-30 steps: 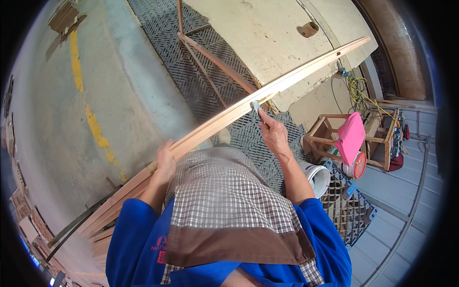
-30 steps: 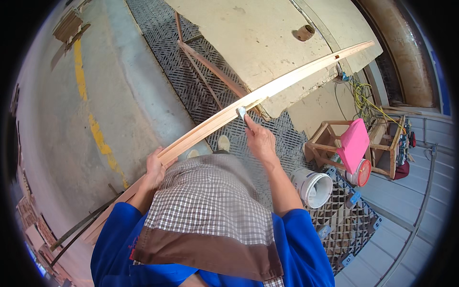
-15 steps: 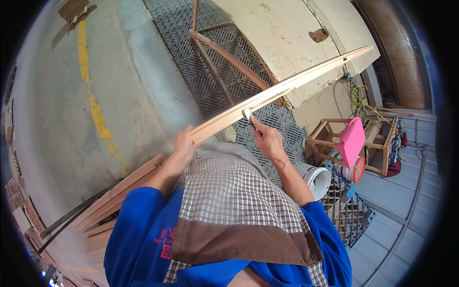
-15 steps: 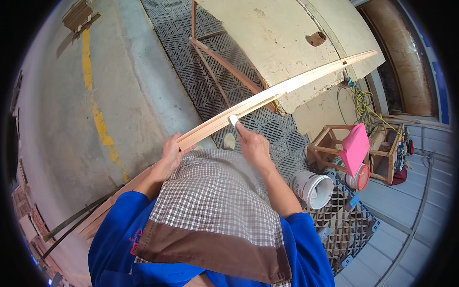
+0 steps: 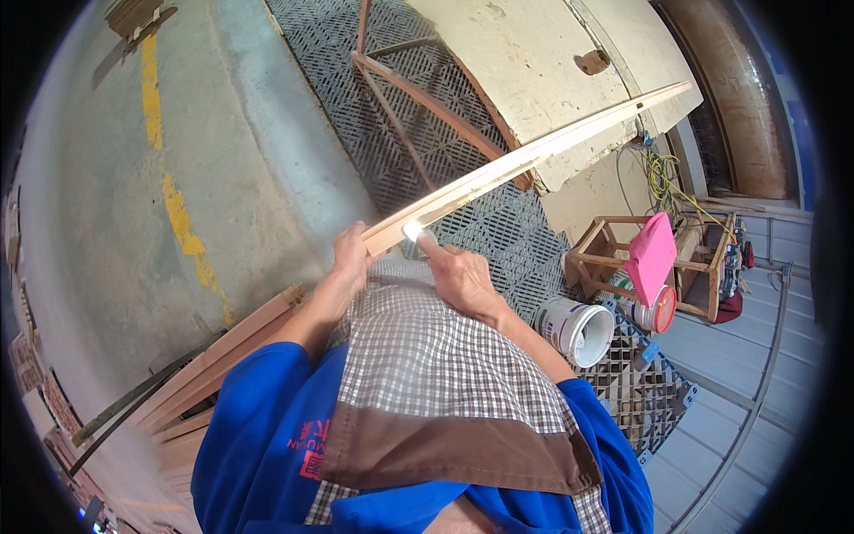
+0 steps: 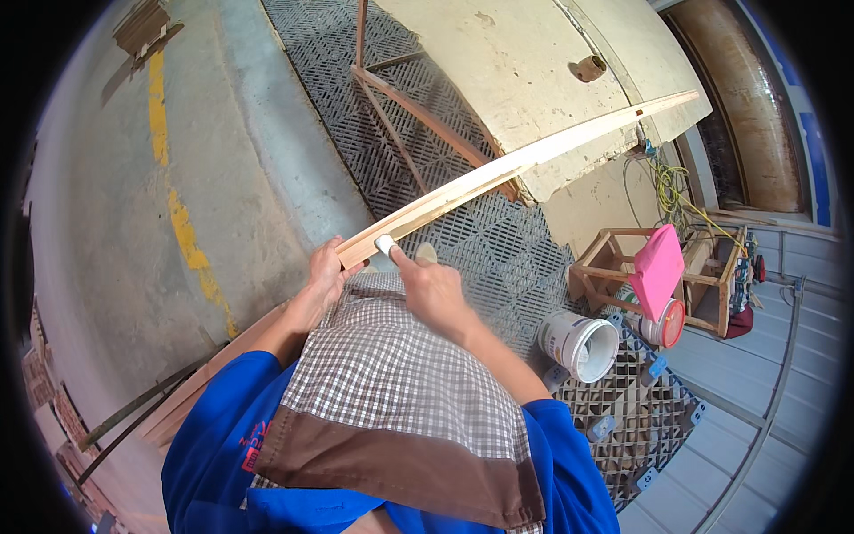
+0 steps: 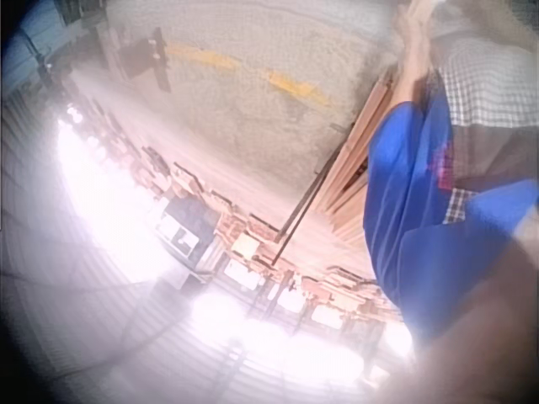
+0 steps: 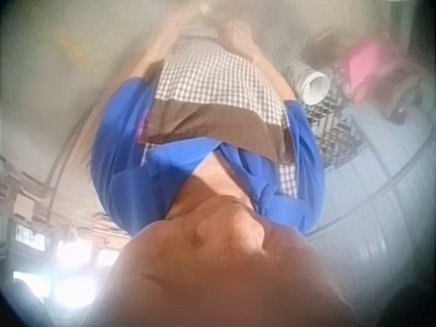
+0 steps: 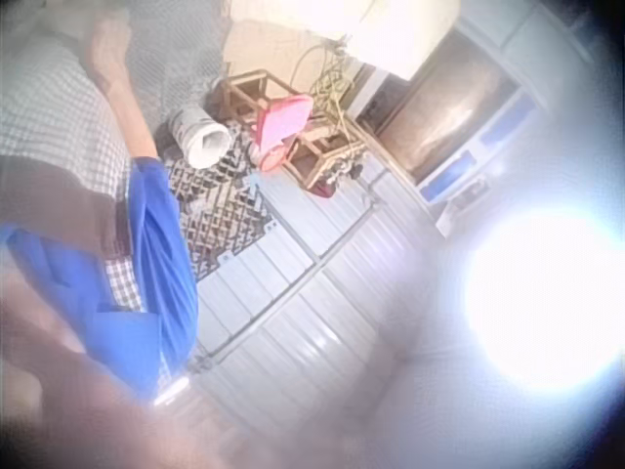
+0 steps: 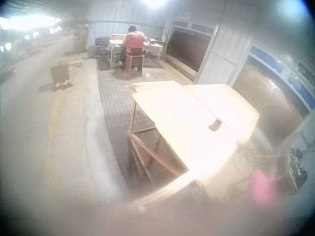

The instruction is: The person applies wood filler to a long wooden plank using a putty knife, repeatedly dipping the knife into a small container and spreading the filler into various grooves and defects along the length of the wood.

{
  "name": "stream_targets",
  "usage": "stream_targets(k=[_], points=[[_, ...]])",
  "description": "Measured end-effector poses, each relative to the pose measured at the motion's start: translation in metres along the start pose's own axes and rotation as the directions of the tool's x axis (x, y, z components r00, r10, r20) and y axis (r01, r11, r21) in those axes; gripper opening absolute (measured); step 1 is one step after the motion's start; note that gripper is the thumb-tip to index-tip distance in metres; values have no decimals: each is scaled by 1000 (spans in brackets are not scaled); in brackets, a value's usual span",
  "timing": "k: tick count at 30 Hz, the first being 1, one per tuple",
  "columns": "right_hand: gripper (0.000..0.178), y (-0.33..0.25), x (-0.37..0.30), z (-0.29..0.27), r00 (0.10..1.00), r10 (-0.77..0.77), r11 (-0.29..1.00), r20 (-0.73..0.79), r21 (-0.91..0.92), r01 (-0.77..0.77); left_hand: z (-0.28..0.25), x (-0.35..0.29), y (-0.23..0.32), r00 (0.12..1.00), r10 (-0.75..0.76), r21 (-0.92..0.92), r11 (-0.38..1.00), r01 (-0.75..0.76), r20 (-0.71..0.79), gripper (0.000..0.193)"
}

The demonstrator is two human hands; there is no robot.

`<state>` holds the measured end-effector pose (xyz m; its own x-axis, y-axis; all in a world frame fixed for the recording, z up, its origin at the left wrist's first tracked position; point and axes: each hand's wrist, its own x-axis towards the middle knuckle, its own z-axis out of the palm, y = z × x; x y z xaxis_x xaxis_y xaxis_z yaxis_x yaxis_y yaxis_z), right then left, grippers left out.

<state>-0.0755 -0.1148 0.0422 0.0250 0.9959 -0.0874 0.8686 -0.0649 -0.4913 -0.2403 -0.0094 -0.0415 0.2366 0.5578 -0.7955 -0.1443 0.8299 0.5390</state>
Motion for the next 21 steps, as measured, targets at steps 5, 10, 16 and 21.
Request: stream_targets(k=[5, 10, 16, 21], points=[[51, -7, 0, 2, 1000, -25, 1000, 13, -1, 25, -3, 5, -5, 999, 40, 4, 999, -40, 15, 33], [56, -10, 2, -4, 991, -78, 990, 108, -108, 90, -7, 9, -3, 997, 21, -20, 1000, -20, 76, 34], [48, 0, 24, -41, 943, -74, 935, 324, -305, 178, -4, 3, -2, 999, 37, 22, 999, -37, 22, 32], [51, 29, 50, -84, 875, 102, 877, 473, -459, 146, -4, -1, 0, 1000, 13, 17, 1000, -14, 17, 33]])
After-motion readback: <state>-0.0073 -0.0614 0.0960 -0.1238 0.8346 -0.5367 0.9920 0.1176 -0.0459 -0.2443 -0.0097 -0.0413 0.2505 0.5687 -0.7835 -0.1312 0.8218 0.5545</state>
